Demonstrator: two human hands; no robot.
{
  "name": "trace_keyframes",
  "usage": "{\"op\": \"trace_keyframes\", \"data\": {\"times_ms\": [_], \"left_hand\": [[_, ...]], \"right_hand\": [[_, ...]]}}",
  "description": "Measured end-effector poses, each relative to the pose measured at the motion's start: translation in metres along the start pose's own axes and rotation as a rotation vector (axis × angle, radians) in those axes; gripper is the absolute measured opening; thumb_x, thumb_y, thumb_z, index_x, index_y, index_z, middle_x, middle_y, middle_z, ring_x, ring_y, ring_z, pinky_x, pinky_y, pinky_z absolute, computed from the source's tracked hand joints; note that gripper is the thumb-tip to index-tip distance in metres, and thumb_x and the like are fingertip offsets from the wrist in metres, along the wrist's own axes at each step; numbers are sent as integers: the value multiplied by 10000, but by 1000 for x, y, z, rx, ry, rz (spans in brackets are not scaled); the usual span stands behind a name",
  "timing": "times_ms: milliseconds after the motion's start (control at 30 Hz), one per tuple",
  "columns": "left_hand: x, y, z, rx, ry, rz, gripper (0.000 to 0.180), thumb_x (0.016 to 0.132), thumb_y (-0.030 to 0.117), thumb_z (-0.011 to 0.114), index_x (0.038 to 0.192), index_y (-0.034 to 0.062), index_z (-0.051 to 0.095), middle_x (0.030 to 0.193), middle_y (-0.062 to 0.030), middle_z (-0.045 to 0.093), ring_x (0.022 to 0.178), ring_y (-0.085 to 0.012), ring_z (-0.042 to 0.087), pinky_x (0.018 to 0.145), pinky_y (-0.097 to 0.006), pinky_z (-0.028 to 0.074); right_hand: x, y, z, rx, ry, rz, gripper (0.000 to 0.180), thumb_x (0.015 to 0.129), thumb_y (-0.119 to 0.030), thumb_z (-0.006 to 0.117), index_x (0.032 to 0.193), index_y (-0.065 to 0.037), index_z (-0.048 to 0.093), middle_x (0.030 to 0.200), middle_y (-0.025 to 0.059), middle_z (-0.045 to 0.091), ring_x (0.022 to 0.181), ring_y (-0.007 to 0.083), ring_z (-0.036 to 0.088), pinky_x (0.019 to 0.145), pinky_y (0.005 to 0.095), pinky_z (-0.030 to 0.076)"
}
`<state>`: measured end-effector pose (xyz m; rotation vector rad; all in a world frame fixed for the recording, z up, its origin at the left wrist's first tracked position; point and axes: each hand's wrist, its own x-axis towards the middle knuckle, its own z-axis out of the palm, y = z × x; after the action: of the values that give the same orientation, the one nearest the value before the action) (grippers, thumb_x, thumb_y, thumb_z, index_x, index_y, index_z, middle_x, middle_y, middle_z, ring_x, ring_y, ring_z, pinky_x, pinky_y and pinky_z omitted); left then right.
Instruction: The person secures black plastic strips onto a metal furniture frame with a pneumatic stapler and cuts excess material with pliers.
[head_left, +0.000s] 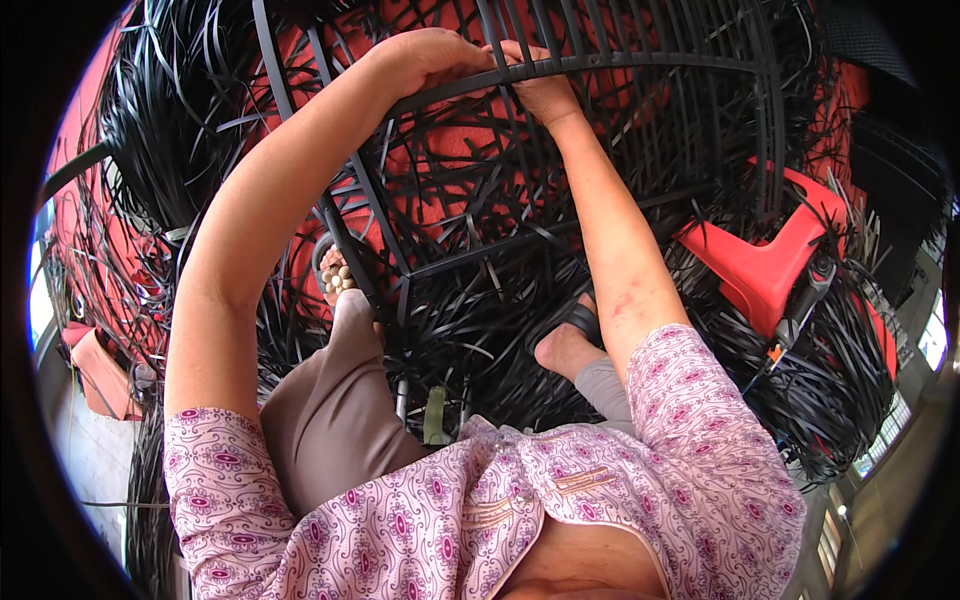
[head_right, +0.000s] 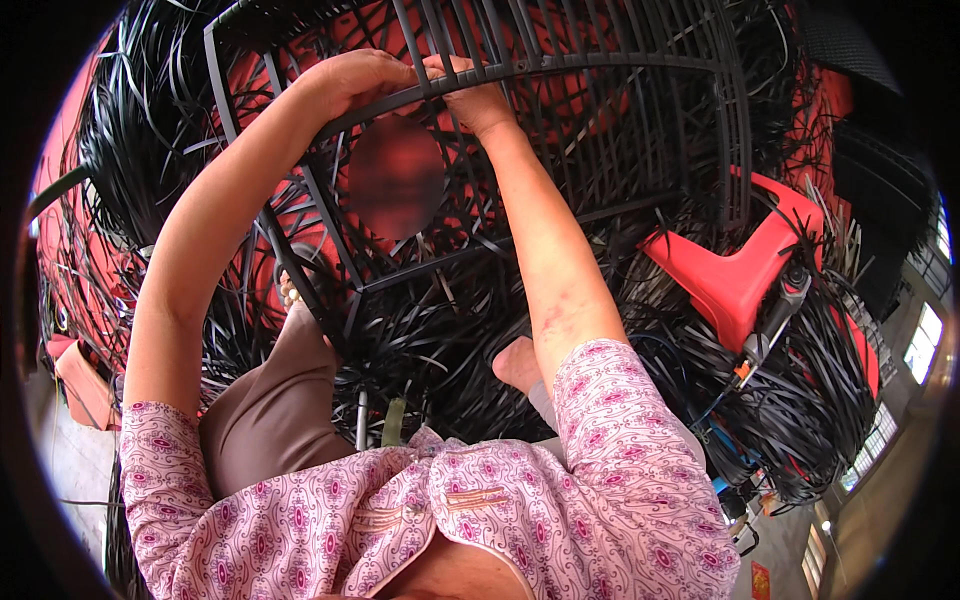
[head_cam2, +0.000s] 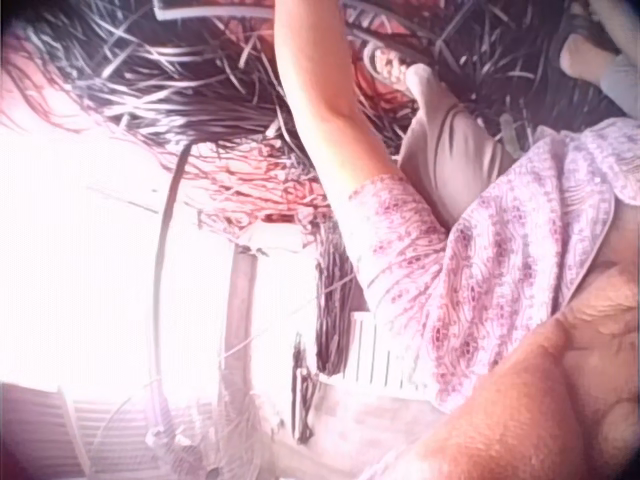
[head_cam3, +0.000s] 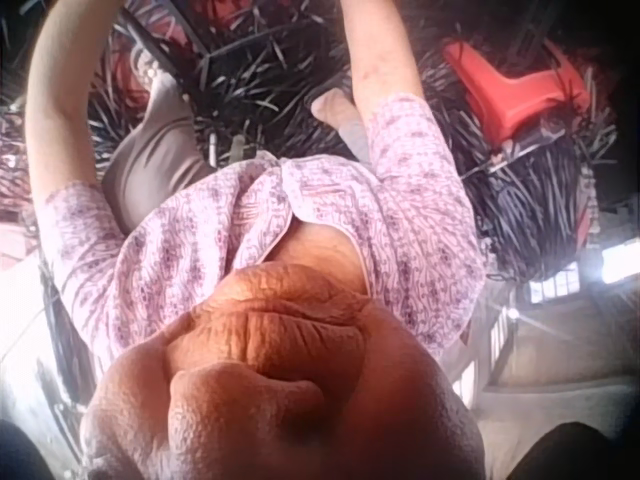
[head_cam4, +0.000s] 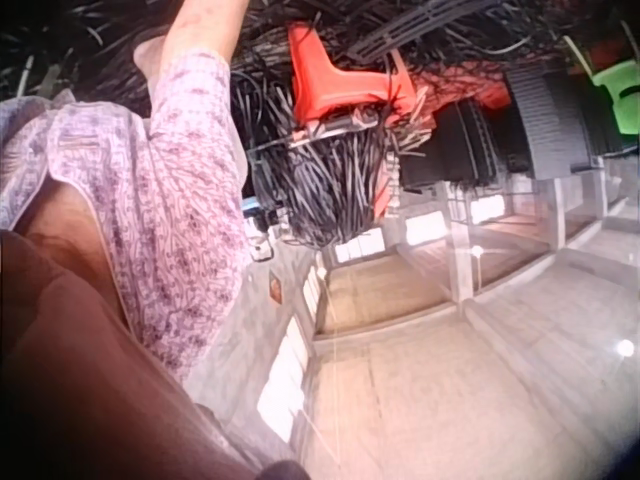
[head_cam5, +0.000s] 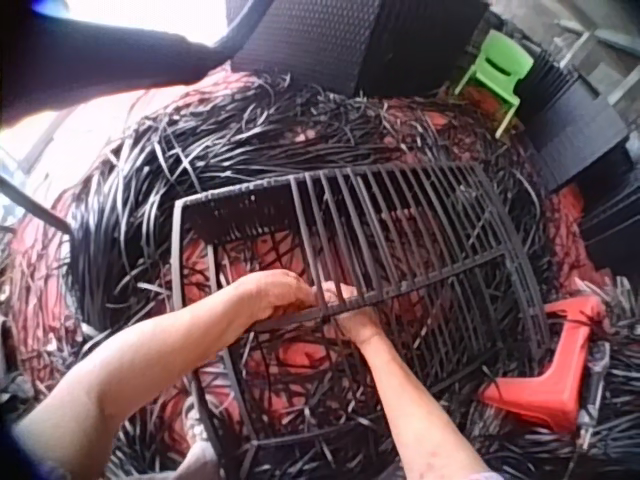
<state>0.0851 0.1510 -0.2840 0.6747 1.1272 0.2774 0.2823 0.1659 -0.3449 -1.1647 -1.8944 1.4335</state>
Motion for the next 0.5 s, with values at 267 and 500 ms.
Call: {"op": "trace_keyframes", "data": {"times_ms": [267, 500], "left_hand": [[-12, -3, 25, -224, 469, 271, 142, 828, 152, 704, 832, 10, 700, 726, -49, 667, 655, -120, 622, 590, -255, 490], [-49, -33, 64, 639, 822, 977, 158, 835, 158, 686, 948, 49, 708, 871, -59, 670, 765, -286, 658, 678, -351, 537]], "right_hand": [[-40, -18, 4, 189, 275, 296, 171, 903, -199, 651, 908, -28, 664, 761, 21, 666, 649, 104, 610, 574, 247, 472], [-85, -83, -4, 773, 192, 668, 334, 904, -388, 658, 813, -66, 660, 684, 15, 632, 536, 105, 572, 483, 232, 426]]}}
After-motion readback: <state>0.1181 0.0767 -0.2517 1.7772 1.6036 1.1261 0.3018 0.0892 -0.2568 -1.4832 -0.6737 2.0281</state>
